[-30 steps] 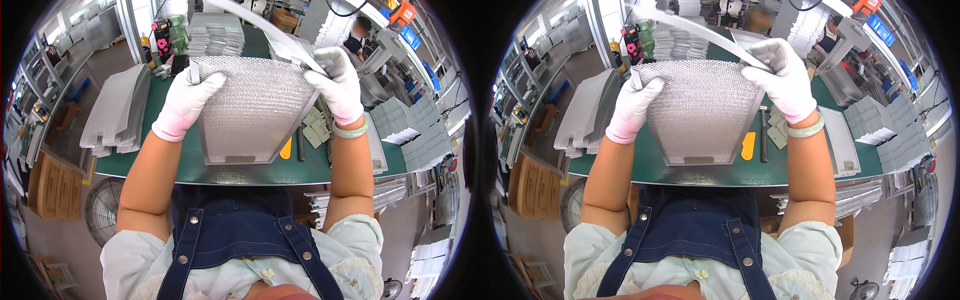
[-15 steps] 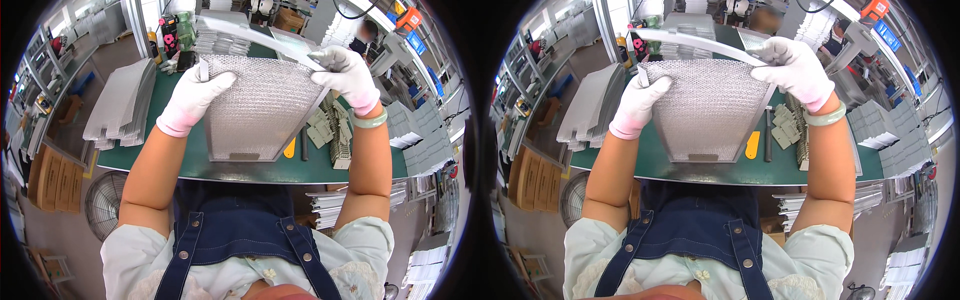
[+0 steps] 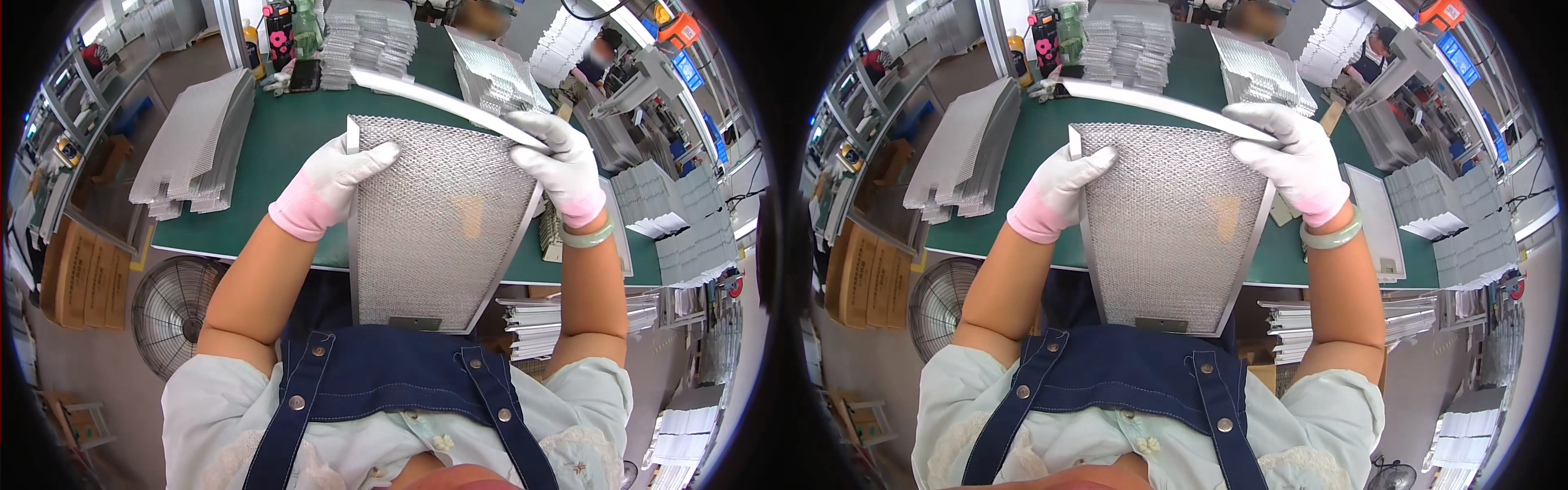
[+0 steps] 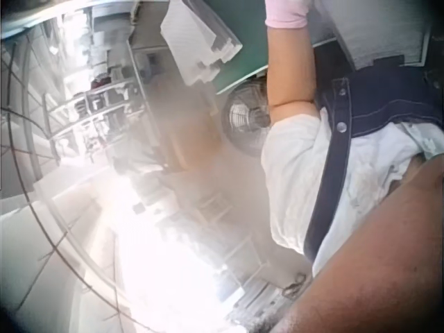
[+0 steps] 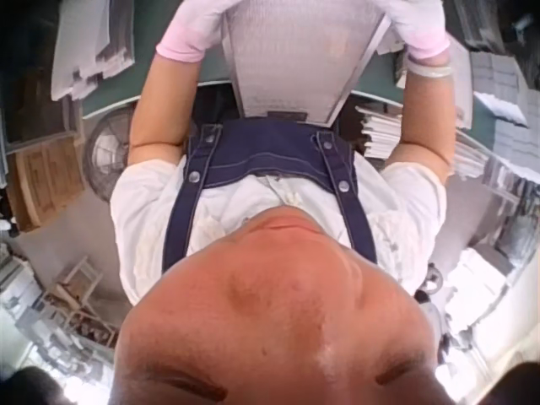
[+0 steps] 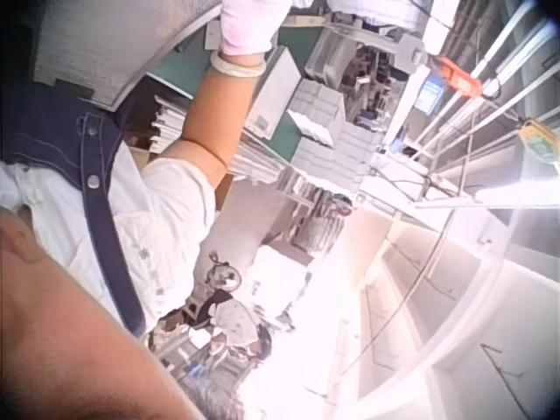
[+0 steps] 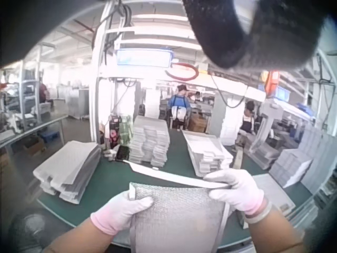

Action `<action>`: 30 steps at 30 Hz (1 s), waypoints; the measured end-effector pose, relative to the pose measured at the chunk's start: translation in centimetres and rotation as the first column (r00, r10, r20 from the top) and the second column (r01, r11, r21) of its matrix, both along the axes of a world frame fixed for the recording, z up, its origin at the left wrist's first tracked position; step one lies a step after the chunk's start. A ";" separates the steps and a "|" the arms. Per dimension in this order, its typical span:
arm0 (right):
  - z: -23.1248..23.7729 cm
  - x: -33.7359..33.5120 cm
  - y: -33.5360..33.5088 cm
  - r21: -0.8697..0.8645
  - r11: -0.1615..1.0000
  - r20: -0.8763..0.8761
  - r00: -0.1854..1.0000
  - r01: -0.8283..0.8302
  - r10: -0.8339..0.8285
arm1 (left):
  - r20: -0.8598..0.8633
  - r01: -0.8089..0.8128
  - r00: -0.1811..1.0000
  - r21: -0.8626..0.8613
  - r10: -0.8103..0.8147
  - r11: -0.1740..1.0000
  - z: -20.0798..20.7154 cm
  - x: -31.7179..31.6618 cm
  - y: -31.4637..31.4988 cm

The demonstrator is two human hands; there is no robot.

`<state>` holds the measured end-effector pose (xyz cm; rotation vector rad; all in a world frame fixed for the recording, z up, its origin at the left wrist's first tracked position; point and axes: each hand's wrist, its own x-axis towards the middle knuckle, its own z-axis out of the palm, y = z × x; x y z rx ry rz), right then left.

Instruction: The person assembles rectangular mesh filters by placing a mesh sheet on a workbench, inserting a plastic frame, and securing it with a handheld stapling tool. They repeat this process for multiple units, stacking the finished filters on the table.

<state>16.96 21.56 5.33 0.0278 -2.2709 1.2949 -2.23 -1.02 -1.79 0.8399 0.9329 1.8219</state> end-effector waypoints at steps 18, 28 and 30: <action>-2.0 -0.5 1.6 -0.116 0.983 0.126 0.984 0.143 -0.128 | -0.173 -0.241 0.954 0.035 0.243 0.970 -1.7 0.7 2.3; -3.2 -0.2 2.1 -0.233 0.960 0.107 0.985 0.155 -0.133 | -0.360 -0.747 0.413 0.392 0.837 0.537 -1.7 1.4 4.3; -3.4 -0.2 2.2 -0.238 0.959 0.103 0.986 0.154 -0.133 | -0.451 -0.753 0.280 0.445 0.848 0.485 -1.8 1.9 4.4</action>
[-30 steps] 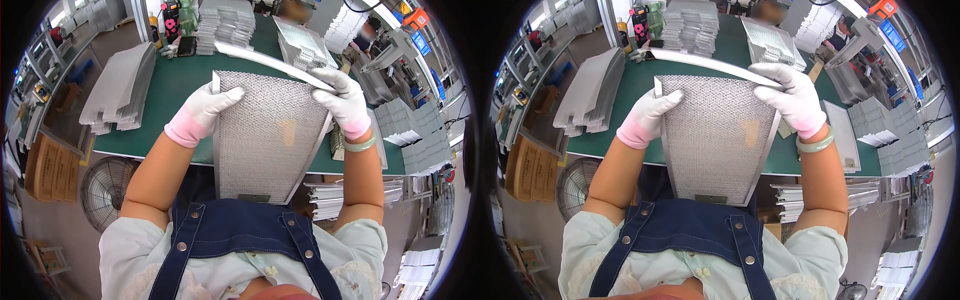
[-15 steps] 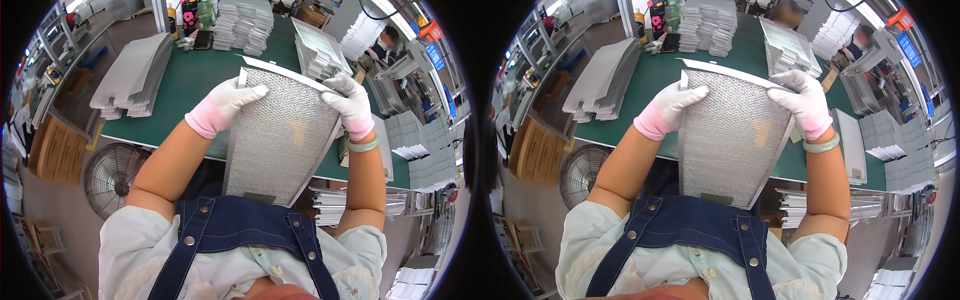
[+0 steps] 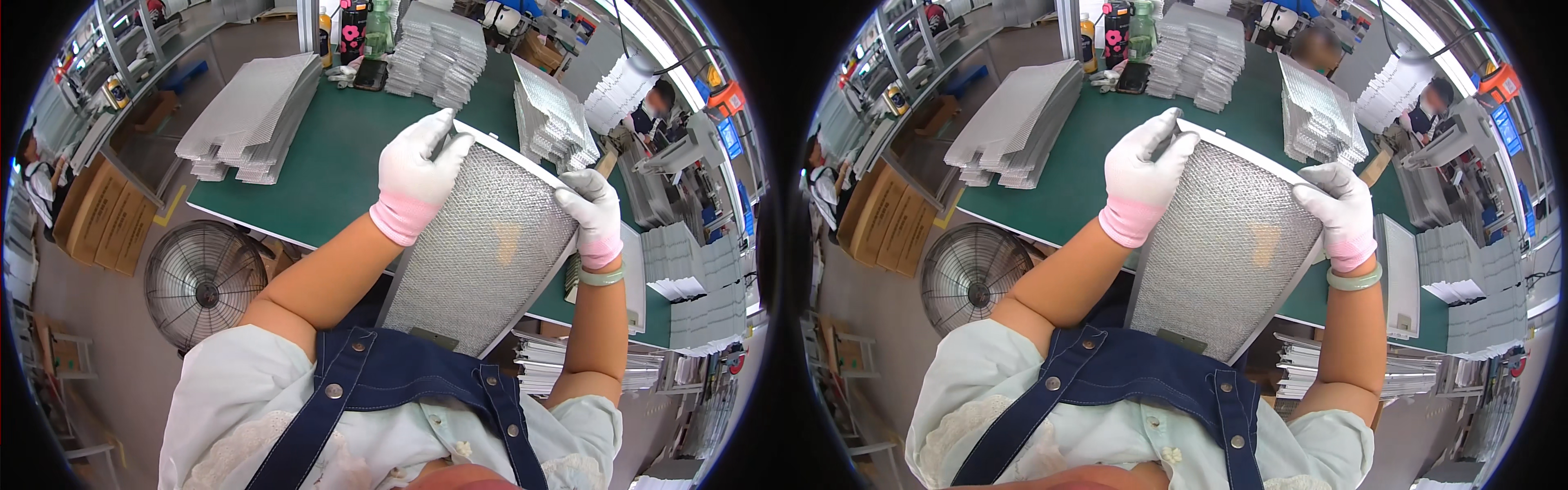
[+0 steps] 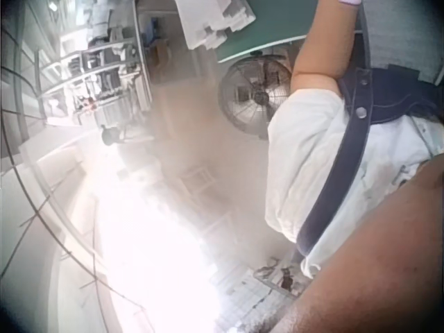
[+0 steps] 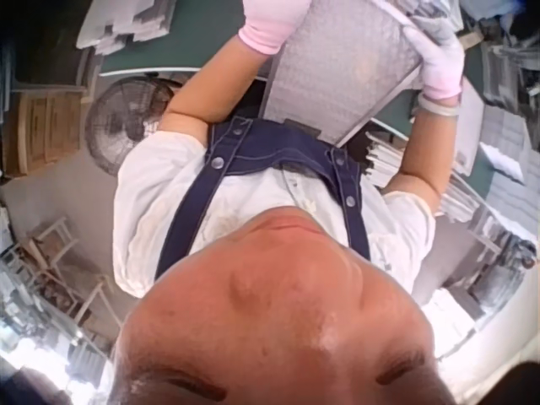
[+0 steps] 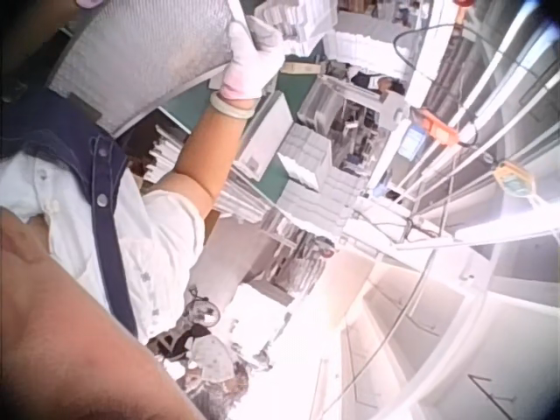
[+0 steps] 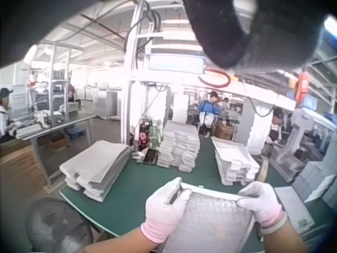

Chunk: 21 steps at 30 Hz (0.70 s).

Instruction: The person assembles rectangular mesh filters by placing a mesh sheet on a workbench, inserting a plastic frame, and securing it with a handheld stapling tool. They repeat this process for multiple units, stacking the finished filters on the table.

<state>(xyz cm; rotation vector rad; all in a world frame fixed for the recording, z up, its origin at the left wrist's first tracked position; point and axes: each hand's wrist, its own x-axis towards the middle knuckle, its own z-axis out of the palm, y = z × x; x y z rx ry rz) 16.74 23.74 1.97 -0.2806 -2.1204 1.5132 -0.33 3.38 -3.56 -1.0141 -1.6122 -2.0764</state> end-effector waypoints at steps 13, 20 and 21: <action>4.3 -0.2 -1.9 0.690 0.718 0.244 0.964 -0.095 -0.108 | 0.322 0.469 0.812 0.136 -0.487 0.873 0.5 -0.3 -0.5; 1.6 -2.7 -4.3 0.943 0.276 -0.155 0.979 0.186 -0.129 | 0.360 0.414 0.840 0.055 -0.405 0.909 2.3 0.7 -1.0; 1.5 -2.8 -4.3 0.934 0.299 -0.170 0.980 0.193 -0.103 | 0.362 0.392 0.853 0.033 -0.376 0.920 2.3 0.8 -1.1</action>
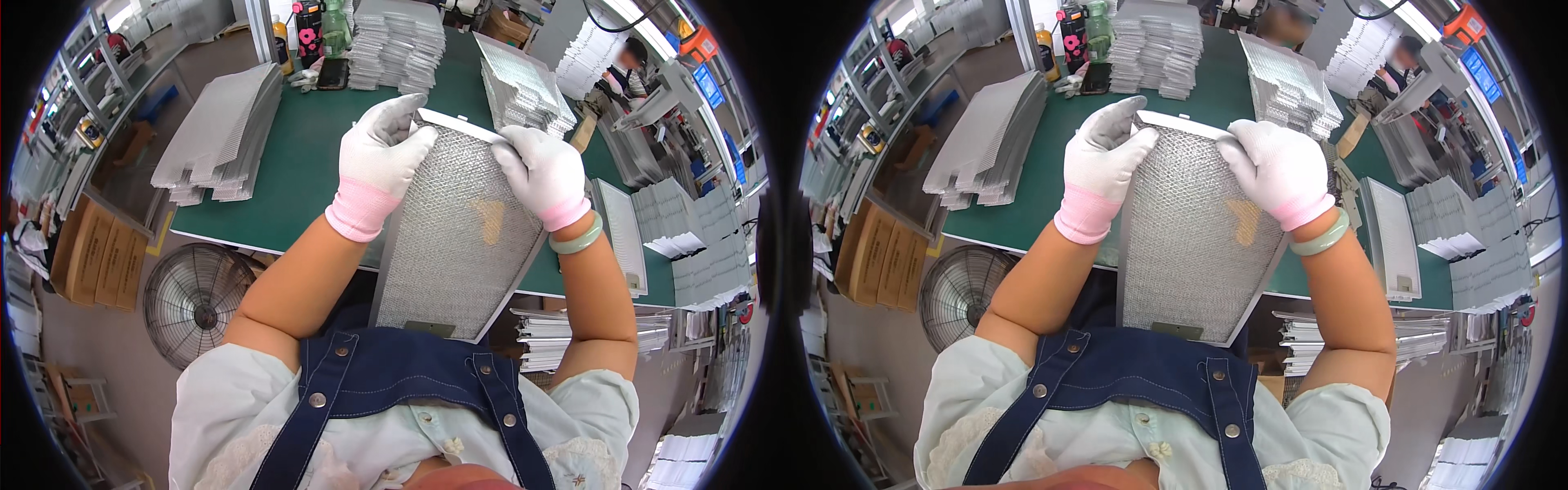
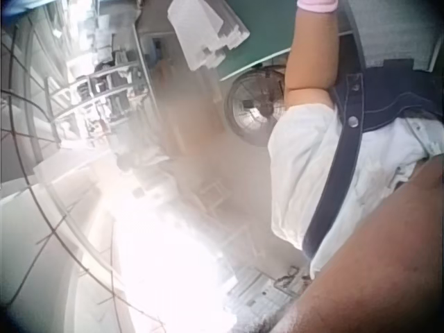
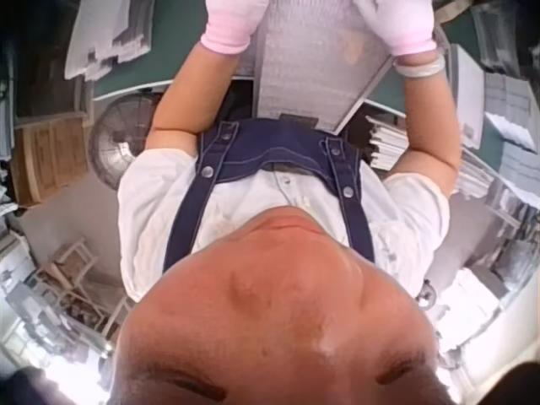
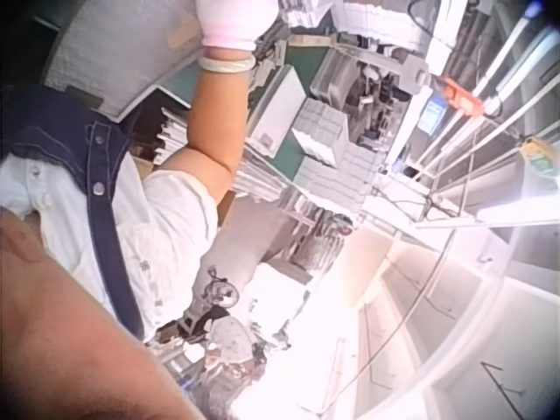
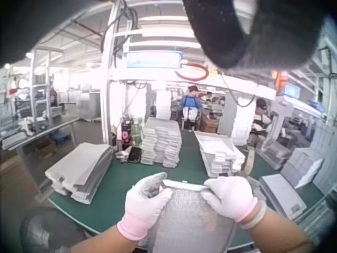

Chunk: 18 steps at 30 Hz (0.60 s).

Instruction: The person assembles rectangular mesh filters by placing a mesh sheet on a workbench, inserting a plastic frame, and securing it with a handheld stapling tool. They repeat this process for multiple units, stacking the finished filters on the table.

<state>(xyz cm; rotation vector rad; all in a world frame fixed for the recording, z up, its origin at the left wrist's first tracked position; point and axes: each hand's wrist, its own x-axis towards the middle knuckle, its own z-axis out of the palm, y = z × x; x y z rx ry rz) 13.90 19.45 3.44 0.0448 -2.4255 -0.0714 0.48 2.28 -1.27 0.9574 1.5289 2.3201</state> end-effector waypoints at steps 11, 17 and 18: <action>1.6 -1.9 -1.9 -0.078 0.996 0.119 0.992 -0.030 0.039 | -0.013 0.058 0.998 0.049 -0.057 0.997 0.5 0.5 -1.0; 1.9 -1.7 -1.9 -0.219 0.955 0.064 0.973 -0.203 0.221 | -0.052 0.051 0.998 0.058 -0.048 0.997 0.4 1.2 -2.3; 2.0 -1.6 -2.2 -0.149 0.971 0.043 0.979 -0.189 0.198 | -0.071 0.042 0.997 0.068 -0.037 0.997 0.4 1.3 -2.4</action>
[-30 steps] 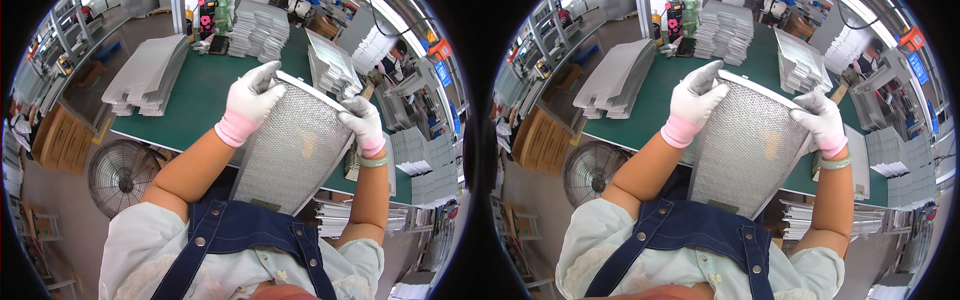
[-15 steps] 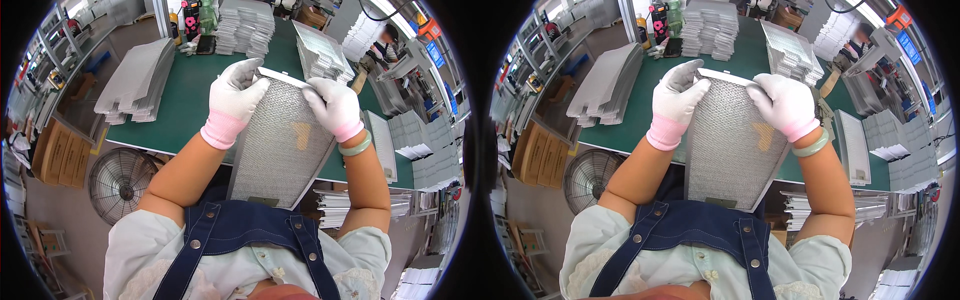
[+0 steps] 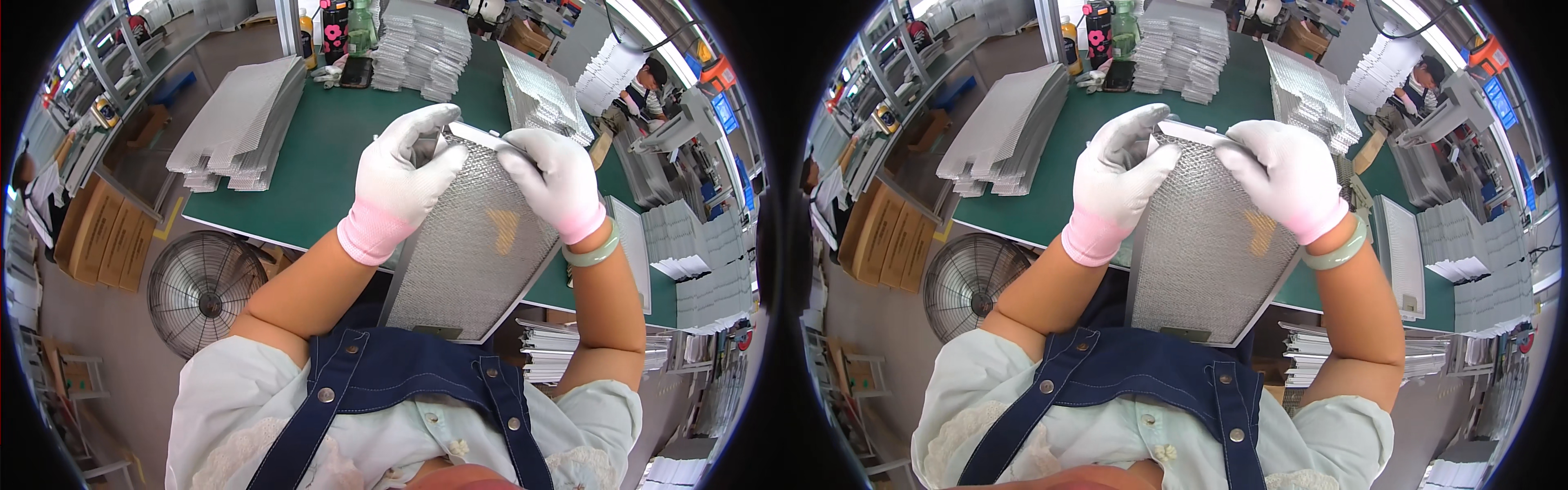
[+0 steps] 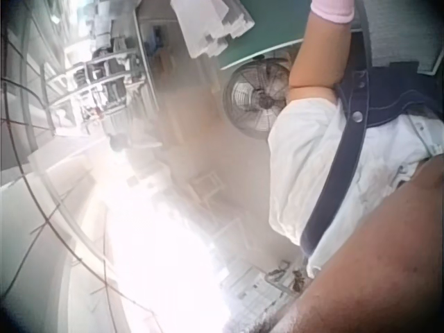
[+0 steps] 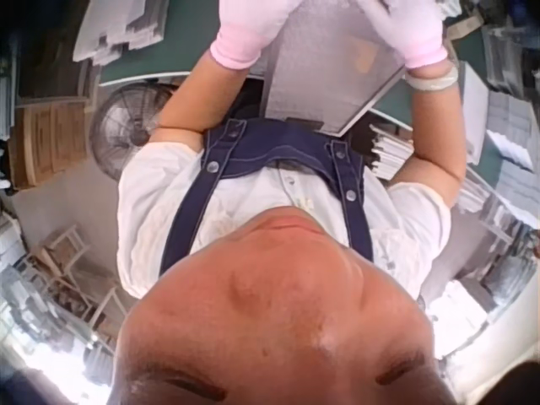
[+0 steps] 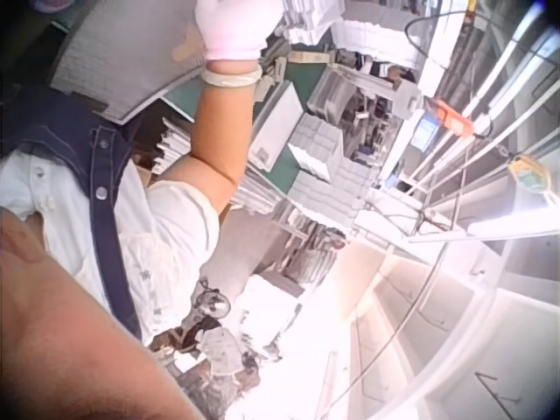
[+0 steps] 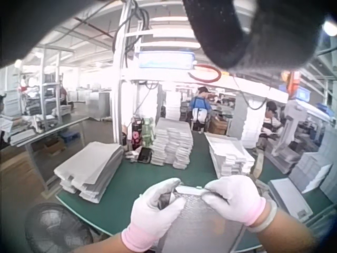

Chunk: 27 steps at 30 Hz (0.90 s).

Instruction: The person assembles rectangular mesh filters by placing a mesh sheet on a workbench, inserting a plastic frame, and securing it with a handheld stapling tool. They repeat this process for multiple units, stacking the finished filters on the table.

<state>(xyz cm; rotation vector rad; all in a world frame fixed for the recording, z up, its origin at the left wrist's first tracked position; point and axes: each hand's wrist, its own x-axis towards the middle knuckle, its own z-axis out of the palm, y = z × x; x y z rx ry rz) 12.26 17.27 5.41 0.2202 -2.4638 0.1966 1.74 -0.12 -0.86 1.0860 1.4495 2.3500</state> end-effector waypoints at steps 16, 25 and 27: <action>-0.4 0.9 -2.8 0.062 0.997 -0.106 0.994 0.040 -0.033 | -0.002 0.075 0.997 0.070 -0.075 0.995 -1.2 0.8 -0.5; -1.8 0.2 -3.4 0.178 0.976 -0.138 0.985 0.126 -0.101 | -0.033 -0.032 0.999 -0.099 0.029 0.995 0.1 1.6 -1.8; -1.7 0.1 -3.2 0.129 0.990 -0.136 0.990 0.060 -0.042 | -0.008 -0.009 1.000 -0.092 0.008 0.996 -0.1 1.5 -1.9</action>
